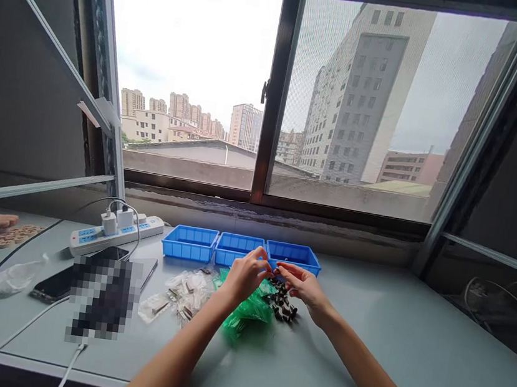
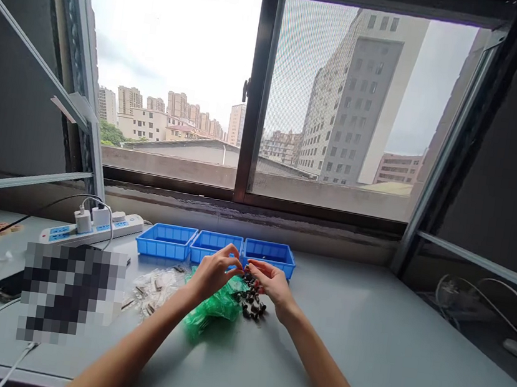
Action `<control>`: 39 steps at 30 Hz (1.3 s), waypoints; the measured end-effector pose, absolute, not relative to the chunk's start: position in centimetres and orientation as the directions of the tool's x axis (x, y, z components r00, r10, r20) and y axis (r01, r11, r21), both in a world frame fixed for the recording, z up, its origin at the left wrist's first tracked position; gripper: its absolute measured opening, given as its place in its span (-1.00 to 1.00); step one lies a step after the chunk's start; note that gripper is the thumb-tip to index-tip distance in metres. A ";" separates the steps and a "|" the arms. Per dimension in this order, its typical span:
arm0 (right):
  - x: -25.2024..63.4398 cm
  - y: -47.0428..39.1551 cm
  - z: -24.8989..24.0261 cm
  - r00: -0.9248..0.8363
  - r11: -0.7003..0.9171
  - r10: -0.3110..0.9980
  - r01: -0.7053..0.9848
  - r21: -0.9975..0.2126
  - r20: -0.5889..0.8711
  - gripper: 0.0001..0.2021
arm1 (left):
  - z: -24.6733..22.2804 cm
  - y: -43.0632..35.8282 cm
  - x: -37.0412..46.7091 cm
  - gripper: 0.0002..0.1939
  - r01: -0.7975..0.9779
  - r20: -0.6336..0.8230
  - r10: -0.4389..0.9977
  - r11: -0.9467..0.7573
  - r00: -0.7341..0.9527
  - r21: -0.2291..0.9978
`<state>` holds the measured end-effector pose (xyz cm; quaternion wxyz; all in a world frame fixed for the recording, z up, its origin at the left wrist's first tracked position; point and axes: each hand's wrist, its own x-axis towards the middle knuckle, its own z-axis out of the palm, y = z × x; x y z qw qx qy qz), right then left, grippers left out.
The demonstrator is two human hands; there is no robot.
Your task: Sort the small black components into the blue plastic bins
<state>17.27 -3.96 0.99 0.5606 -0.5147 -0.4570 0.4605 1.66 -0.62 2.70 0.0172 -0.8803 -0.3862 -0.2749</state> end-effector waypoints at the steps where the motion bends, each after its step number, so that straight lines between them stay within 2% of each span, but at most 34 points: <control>1: 17.3 -3.9 0.9 0.163 0.044 0.986 -0.057 -0.997 0.034 -0.55 | 2.7 -0.6 1.7 -0.85 0.691 0.495 0.672 -0.700 0.552 0.180; 7: 17.6 -3.6 0.6 0.160 0.063 0.985 -0.025 -0.998 0.058 -0.52 | 2.7 -0.7 1.9 -0.80 0.690 0.484 0.660 -0.709 0.574 0.149; 14: 17.6 -3.8 0.5 0.161 0.076 0.984 0.029 -0.997 0.080 -0.52 | 2.5 -0.9 2.1 -0.89 0.674 0.506 0.643 -0.723 0.575 0.152; 21: 17.6 -3.7 0.4 0.130 0.038 0.990 0.059 -0.998 0.045 -0.60 | 2.9 -1.1 2.2 -0.78 0.683 0.480 0.653 -0.716 0.585 0.142; 29: 17.5 -4.2 0.9 0.143 0.022 0.989 0.033 -0.999 0.026 -0.64 | 2.5 -0.8 2.0 -0.85 0.679 0.544 0.636 -0.717 0.547 0.158; 39: 17.5 -3.7 0.5 0.153 0.062 0.986 -0.023 -0.998 0.058 -0.55 | 2.7 -0.9 2.0 -0.86 0.708 0.521 0.659 -0.693 0.542 0.140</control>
